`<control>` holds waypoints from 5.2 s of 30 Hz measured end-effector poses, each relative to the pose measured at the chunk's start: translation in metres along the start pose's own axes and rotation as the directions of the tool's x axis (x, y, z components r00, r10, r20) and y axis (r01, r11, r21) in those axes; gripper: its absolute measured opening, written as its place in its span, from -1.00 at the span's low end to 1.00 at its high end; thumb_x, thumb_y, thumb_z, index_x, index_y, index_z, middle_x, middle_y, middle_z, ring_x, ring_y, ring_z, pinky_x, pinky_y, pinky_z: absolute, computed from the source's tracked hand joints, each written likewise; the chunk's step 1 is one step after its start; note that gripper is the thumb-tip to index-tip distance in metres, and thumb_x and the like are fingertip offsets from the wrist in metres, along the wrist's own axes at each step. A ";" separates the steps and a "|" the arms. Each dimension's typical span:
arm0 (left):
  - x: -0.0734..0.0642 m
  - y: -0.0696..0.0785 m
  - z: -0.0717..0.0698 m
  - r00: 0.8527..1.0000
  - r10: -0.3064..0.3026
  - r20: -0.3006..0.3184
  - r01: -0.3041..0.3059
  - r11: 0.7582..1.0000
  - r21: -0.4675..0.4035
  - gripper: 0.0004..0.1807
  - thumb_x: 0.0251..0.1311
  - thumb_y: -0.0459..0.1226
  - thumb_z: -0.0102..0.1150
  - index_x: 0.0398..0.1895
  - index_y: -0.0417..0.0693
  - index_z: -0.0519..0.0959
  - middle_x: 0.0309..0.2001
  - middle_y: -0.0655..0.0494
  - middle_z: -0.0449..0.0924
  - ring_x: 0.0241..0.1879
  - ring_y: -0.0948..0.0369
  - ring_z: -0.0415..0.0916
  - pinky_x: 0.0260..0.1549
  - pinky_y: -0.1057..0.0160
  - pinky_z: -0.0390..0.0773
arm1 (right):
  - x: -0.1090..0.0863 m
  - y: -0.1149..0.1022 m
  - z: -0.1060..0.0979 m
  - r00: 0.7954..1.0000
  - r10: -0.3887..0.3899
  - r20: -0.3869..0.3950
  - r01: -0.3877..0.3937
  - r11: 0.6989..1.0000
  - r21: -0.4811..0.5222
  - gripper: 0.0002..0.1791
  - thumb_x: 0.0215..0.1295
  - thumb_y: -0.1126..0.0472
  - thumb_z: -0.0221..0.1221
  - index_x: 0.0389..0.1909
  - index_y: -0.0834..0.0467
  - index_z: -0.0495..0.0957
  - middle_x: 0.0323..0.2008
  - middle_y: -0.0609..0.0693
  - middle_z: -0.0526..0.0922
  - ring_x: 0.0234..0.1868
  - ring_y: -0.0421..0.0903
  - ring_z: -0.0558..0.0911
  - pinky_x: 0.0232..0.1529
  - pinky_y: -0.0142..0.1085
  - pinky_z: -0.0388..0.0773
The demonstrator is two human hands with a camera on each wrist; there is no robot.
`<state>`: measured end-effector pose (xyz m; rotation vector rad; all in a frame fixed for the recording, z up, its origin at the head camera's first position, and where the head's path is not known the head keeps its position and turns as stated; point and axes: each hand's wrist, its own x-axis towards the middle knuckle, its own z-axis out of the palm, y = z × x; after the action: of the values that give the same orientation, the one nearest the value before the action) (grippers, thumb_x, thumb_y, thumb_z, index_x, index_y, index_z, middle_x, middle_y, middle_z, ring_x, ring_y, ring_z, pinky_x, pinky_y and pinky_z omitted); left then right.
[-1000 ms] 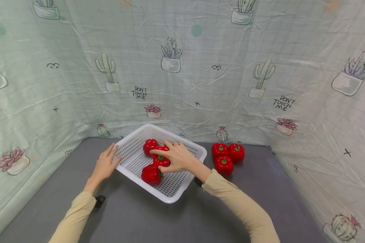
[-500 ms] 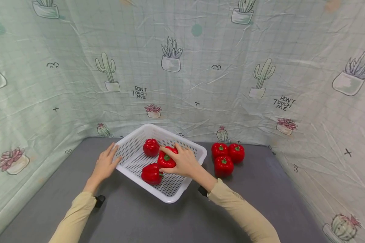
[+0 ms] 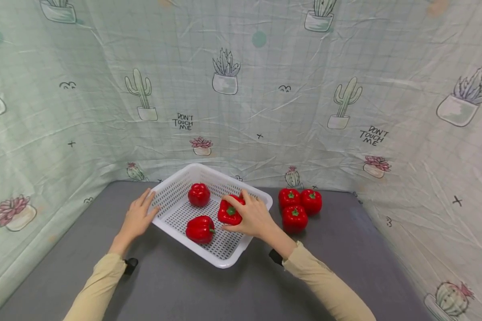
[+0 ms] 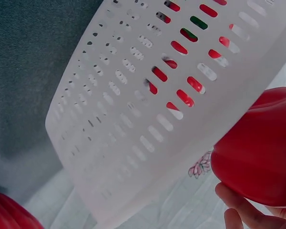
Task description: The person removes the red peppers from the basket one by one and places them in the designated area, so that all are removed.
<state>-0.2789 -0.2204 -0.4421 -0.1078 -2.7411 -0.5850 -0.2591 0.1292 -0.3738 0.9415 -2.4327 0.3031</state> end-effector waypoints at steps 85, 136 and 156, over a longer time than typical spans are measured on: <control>0.000 0.001 0.001 1.000 -0.004 -0.005 0.004 1.000 0.007 -0.36 0.21 -0.08 -0.10 0.30 -0.21 0.13 0.36 -0.20 -0.02 0.22 -0.29 0.04 -0.03 -0.36 0.18 | -0.152 0.127 -0.057 0.937 0.334 -0.102 -0.340 0.940 -0.043 -0.21 -0.41 0.23 0.44 0.02 0.11 0.35 -0.06 0.22 0.29 -0.13 0.21 0.27 -0.32 0.08 0.17; 0.001 -0.001 0.002 1.000 -0.007 -0.006 0.007 1.000 -0.006 -0.36 0.22 -0.08 -0.08 0.31 -0.20 0.12 0.36 -0.18 -0.02 0.23 -0.27 0.03 -0.03 -0.35 0.18 | -0.153 0.164 -0.020 0.929 0.331 0.168 -0.315 0.942 -0.118 -0.24 -0.14 0.18 0.34 0.16 0.06 0.25 0.09 0.21 0.27 0.02 0.25 0.26 -0.38 0.13 0.25; 0.000 -0.001 0.002 1.000 -0.009 -0.003 0.009 1.000 -0.010 -0.36 0.22 -0.07 -0.10 0.31 -0.20 0.12 0.36 -0.18 -0.03 0.23 -0.28 0.01 -0.02 -0.37 0.15 | -0.152 0.169 -0.011 0.918 0.371 0.143 -0.345 0.921 -0.179 -0.13 -0.26 0.25 0.41 0.16 0.01 0.22 -0.02 0.27 0.22 -0.04 0.28 0.23 -0.28 0.16 0.25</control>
<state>-0.2799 -0.2205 -0.4437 -0.0962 -2.7373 -0.6005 -0.2742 0.3435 -0.4491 0.4664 -2.7426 0.1640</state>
